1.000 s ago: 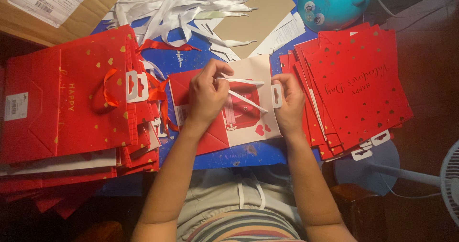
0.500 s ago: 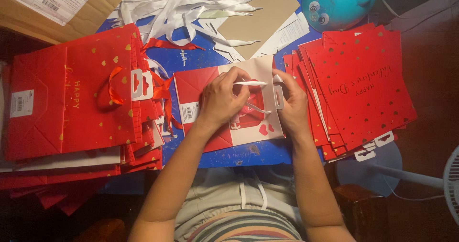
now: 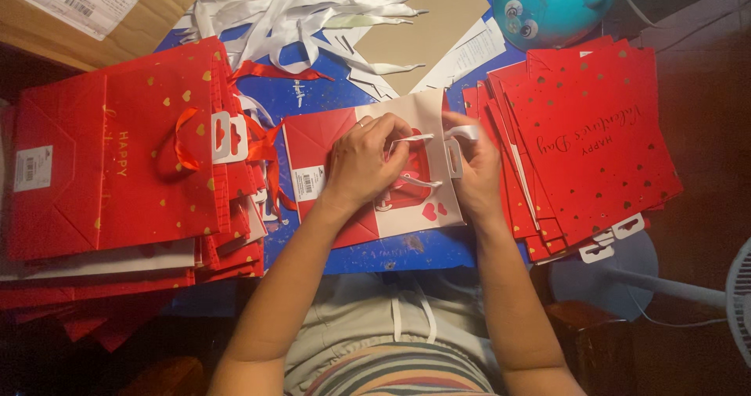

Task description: The person assembles red Valentine's Day gift bags by threading red and white ribbons through the bag handles and tying them into bows. The person works on multiple bags one at a time, stacking completed bags on the table.

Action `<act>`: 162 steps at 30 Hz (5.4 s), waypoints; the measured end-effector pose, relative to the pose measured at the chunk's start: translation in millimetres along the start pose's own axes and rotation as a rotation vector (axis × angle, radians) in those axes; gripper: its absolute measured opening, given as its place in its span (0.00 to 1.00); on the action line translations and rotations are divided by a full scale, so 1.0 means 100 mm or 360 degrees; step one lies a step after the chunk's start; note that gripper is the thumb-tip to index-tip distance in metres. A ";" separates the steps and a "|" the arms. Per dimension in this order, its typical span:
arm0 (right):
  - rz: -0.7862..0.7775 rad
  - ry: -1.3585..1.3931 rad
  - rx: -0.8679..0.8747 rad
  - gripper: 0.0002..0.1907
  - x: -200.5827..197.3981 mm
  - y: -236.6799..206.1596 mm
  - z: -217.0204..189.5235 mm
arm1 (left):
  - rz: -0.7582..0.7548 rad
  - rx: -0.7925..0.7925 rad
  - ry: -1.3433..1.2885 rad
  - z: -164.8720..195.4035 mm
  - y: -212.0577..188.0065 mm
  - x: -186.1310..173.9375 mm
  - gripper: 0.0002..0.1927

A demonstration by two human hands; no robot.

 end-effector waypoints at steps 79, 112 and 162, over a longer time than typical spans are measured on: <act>-0.0147 -0.0854 -0.0289 0.16 0.17 -0.61 -1.18 | 0.0713 0.0747 -0.0450 0.31 -0.16 -0.35 0.10; 0.0250 0.0539 -0.0844 0.38 -0.14 -0.59 -0.85 | 0.1069 0.0051 -0.0437 -0.37 0.03 0.12 0.06; 0.0221 -0.1407 -0.0561 0.13 0.64 0.85 -0.68 | 0.0245 0.0292 0.0373 -0.18 0.03 0.26 0.08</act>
Point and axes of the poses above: each hand's wrist, its own y-axis towards the middle knuckle, its own x-axis out of the palm, z = x × y, the point moved 5 cm from there along y, towards the middle knuckle, and after that the axes turned 9 degrees about x, right-handed, at the moved point
